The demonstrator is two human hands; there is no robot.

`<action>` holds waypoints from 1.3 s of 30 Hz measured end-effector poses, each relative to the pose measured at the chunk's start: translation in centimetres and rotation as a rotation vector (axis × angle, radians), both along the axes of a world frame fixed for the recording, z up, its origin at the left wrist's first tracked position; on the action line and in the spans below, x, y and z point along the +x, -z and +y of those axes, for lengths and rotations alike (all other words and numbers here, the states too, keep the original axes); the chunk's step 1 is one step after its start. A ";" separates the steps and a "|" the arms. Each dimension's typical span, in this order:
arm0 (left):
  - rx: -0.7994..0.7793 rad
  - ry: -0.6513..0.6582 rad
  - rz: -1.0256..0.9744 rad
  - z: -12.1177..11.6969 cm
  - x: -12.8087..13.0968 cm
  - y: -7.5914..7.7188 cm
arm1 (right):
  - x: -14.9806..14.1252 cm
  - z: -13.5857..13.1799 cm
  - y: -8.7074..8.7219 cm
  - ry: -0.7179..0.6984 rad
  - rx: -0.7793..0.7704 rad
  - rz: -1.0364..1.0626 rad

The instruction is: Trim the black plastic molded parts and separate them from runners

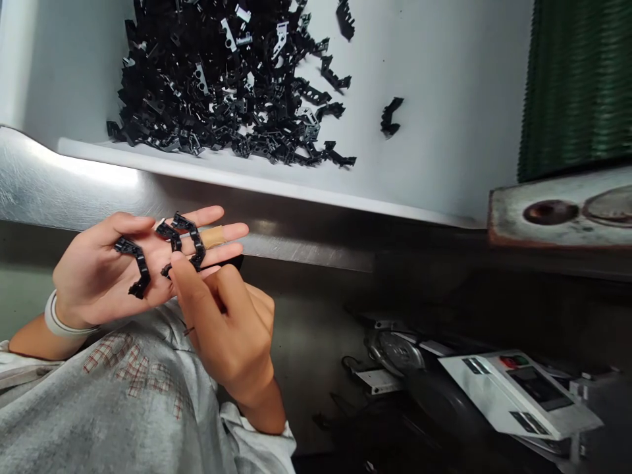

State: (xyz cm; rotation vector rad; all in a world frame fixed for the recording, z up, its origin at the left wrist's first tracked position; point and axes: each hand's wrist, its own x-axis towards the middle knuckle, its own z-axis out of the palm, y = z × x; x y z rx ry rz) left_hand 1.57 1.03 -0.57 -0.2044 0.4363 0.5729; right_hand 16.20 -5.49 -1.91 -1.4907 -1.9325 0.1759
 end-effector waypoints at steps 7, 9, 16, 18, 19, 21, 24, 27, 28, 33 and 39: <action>0.004 -0.009 -0.013 -0.1 -0.1 -0.2 | -0.5 -0.1 -0.1 0.032 0.037 0.010; 0.011 -0.012 -0.013 -0.2 -0.1 -0.2 | -0.5 0.0 -0.2 0.020 0.037 -0.007; 0.044 -0.016 -0.026 -0.2 0.0 -0.2 | -0.2 0.0 -0.3 -0.002 0.037 -0.050; 0.054 -0.021 -0.030 -0.3 0.0 -0.1 | -0.1 0.1 -0.3 -0.033 0.031 -0.059; 0.055 -0.022 -0.023 -0.4 0.0 0.0 | -0.1 0.2 -0.3 -0.050 0.028 -0.066; 0.041 -0.036 0.013 -0.5 -0.1 0.0 | -0.1 0.4 -0.3 -0.091 0.021 -0.068; 0.014 -0.105 0.064 -0.6 -0.1 0.0 | -0.4 0.8 -0.3 -0.143 0.023 -0.028; 0.002 -0.177 0.082 -0.6 -0.1 -0.1 | -0.5 1.1 -0.4 -0.160 0.028 0.068; -0.002 -0.198 0.086 -0.6 -0.1 -0.1 | -0.5 1.1 -0.5 -0.164 0.017 0.110; -0.095 -0.254 0.223 -0.5 -2.1 0.1 | 0.6 0.6 -0.3 -0.153 -0.049 0.306; 0.065 -0.585 0.599 2.2 -8.5 -2.8 | 2.0 -0.1 3.0 -0.214 -0.164 0.326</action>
